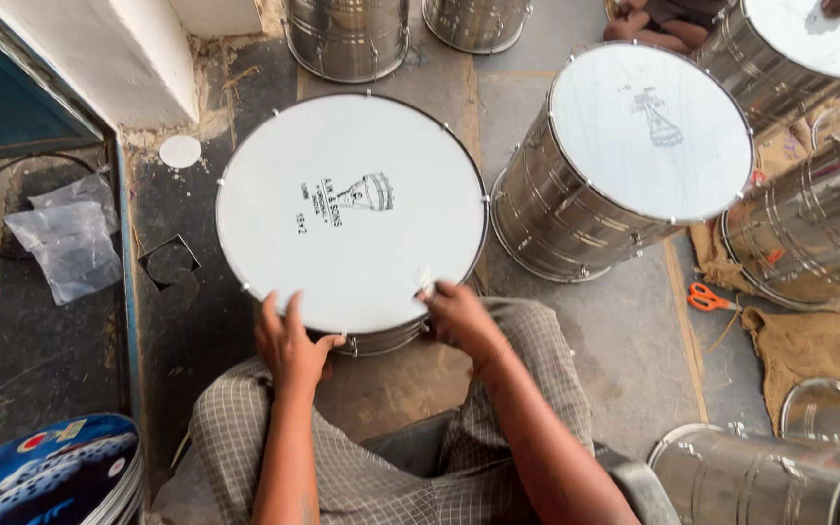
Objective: The person sits on a chair and uses a wrench to tighten the tension rods on a drum with a graphic skin. They then flip the drum over and continue tightening the tension rods on the plain white drumhead side.
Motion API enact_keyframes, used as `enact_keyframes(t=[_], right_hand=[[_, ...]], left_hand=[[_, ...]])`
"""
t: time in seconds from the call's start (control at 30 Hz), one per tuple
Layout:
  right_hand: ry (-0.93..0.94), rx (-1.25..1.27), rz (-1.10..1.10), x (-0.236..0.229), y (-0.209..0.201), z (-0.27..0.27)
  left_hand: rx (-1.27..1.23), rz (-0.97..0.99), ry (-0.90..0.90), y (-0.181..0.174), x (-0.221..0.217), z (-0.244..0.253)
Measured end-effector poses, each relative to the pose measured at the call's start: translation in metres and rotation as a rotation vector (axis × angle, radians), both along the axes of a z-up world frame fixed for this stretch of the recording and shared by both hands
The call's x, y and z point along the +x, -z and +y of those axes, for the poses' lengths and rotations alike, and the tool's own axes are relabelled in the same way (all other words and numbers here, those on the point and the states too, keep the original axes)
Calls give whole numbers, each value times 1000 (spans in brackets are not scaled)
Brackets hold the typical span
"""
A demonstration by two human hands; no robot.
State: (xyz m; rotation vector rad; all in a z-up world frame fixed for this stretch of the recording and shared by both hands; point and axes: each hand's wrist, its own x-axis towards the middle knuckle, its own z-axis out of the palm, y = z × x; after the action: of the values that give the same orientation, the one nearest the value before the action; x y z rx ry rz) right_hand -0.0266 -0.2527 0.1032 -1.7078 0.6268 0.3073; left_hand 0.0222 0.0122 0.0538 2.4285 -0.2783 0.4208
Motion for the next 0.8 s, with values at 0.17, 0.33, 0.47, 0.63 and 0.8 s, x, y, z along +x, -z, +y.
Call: enact_keyframes(t=[0.17, 0.33, 0.47, 0.63, 0.8], right_hand=[[144, -140, -207, 102, 21, -82], [82, -741, -477, 247, 69, -148], [-6, -984, -576, 365, 119, -191], [-247, -1015, -491, 452, 164, -226], [-397, -985, -287, 453, 153, -227]], left_hand=[[-616, 337, -299, 66, 10, 17], [-1158, 898, -334, 115, 10, 11], [-1199, 899, -347, 110, 9, 8], [-1159, 929, -369, 86, 2, 4], [-1043, 983, -379, 55, 4, 4]])
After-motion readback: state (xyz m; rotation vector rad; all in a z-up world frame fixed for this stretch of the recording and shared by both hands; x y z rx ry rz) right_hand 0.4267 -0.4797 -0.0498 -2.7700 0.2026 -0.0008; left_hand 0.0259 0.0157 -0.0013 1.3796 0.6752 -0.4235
